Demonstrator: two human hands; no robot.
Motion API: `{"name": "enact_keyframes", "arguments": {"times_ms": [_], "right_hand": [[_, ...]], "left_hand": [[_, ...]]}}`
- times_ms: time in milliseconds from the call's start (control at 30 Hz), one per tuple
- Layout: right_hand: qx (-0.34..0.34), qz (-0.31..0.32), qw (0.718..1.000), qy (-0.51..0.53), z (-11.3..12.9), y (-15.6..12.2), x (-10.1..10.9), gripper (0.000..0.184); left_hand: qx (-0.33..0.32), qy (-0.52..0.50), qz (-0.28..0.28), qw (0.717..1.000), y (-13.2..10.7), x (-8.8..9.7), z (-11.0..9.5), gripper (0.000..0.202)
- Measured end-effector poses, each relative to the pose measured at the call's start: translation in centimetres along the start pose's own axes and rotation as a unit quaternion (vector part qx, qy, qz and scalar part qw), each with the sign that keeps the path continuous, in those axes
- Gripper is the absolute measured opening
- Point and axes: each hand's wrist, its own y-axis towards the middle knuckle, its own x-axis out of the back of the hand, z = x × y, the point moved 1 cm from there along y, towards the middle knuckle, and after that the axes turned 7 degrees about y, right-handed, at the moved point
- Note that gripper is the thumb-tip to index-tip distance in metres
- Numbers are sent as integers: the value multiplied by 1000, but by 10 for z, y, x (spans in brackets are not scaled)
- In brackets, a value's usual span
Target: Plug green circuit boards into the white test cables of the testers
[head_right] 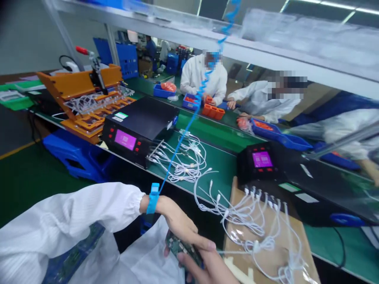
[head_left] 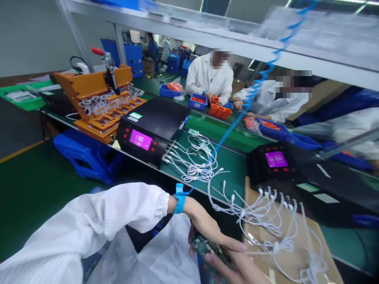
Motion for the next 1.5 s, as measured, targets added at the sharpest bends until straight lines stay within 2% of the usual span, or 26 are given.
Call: {"name": "enact_keyframes", "arguments": {"times_ms": [33, 67, 100, 167, 267, 367, 467, 567, 633, 700, 800, 867, 1000, 1167, 1233, 1267, 1333, 1400, 1500], "right_hand": [[-6, -17, 1000, 16, -2, -6, 4, 33], [-10, -34, 999, 38, -3, -11, 7, 37], [-9, -50, 997, 61, -4, -16, 9, 39], [-1, -73, 991, 114, -5, -24, 15, 39], [5, -111, 972, 206, -10, -35, 25, 38], [18, -207, 936, 284, -21, -42, 35, 51], [47, -315, 891, 322, -35, -44, 40, 60], [60, -380, 855, 347, -47, -44, 40, 58], [82, -405, 847, 335, -52, -44, 39, 51], [110, -423, 847, 303, -56, -45, 39, 39], [137, -453, 840, 264, -60, -41, 39, 30], [150, -481, 824, 260, -62, -32, 37, 33], [185, -518, 779, 300, -51, 2, 25, 36], [226, -552, 728, 339, -10, 46, 10, 19], [230, -561, 740, 291, 10, 61, 12, 13], [230, -562, 752, 257, 18, 69, 16, 14], [220, -567, 771, 190, 32, 89, 29, 19], [192, -572, 789, 120, 40, 114, 45, 23], [95, -532, 841, -10, 46, 157, 67, 25]], "left_hand": [[-13, -26, 82, 996, 8, -1, -3, 55], [-21, -38, 133, 990, 14, -1, -6, 57], [-29, -36, 145, 988, 19, 1, -8, 60], [-49, -20, 107, 993, 30, 3, -13, 70], [-75, -50, 114, 989, 44, 2, -18, 85], [-100, -109, 111, 983, 58, -1, -23, 91], [-110, -155, 89, 978, 73, 1, -31, 85], [-86, -214, 113, 967, 86, 8, -43, 72], [-63, -234, 148, 959, 94, 13, -53, 64], [-47, -212, 181, 959, 101, 18, -62, 51], [-33, -158, 201, 966, 107, 27, -69, 34], [-30, -141, 201, 969, 108, 36, -69, 33], [-14, -86, 214, 973, 92, 66, -69, 42], [26, -58, 201, 978, 50, 124, -84, 38], [50, -53, 181, 981, 35, 154, -84, 36], [51, -56, 145, 987, 30, 171, -81, 36], [50, -72, 37, 996, 24, 203, -68, 34], [52, -98, -70, 991, 25, 230, -49, 33], [19, -156, -167, 973, 36, 253, -20, 33]]}}
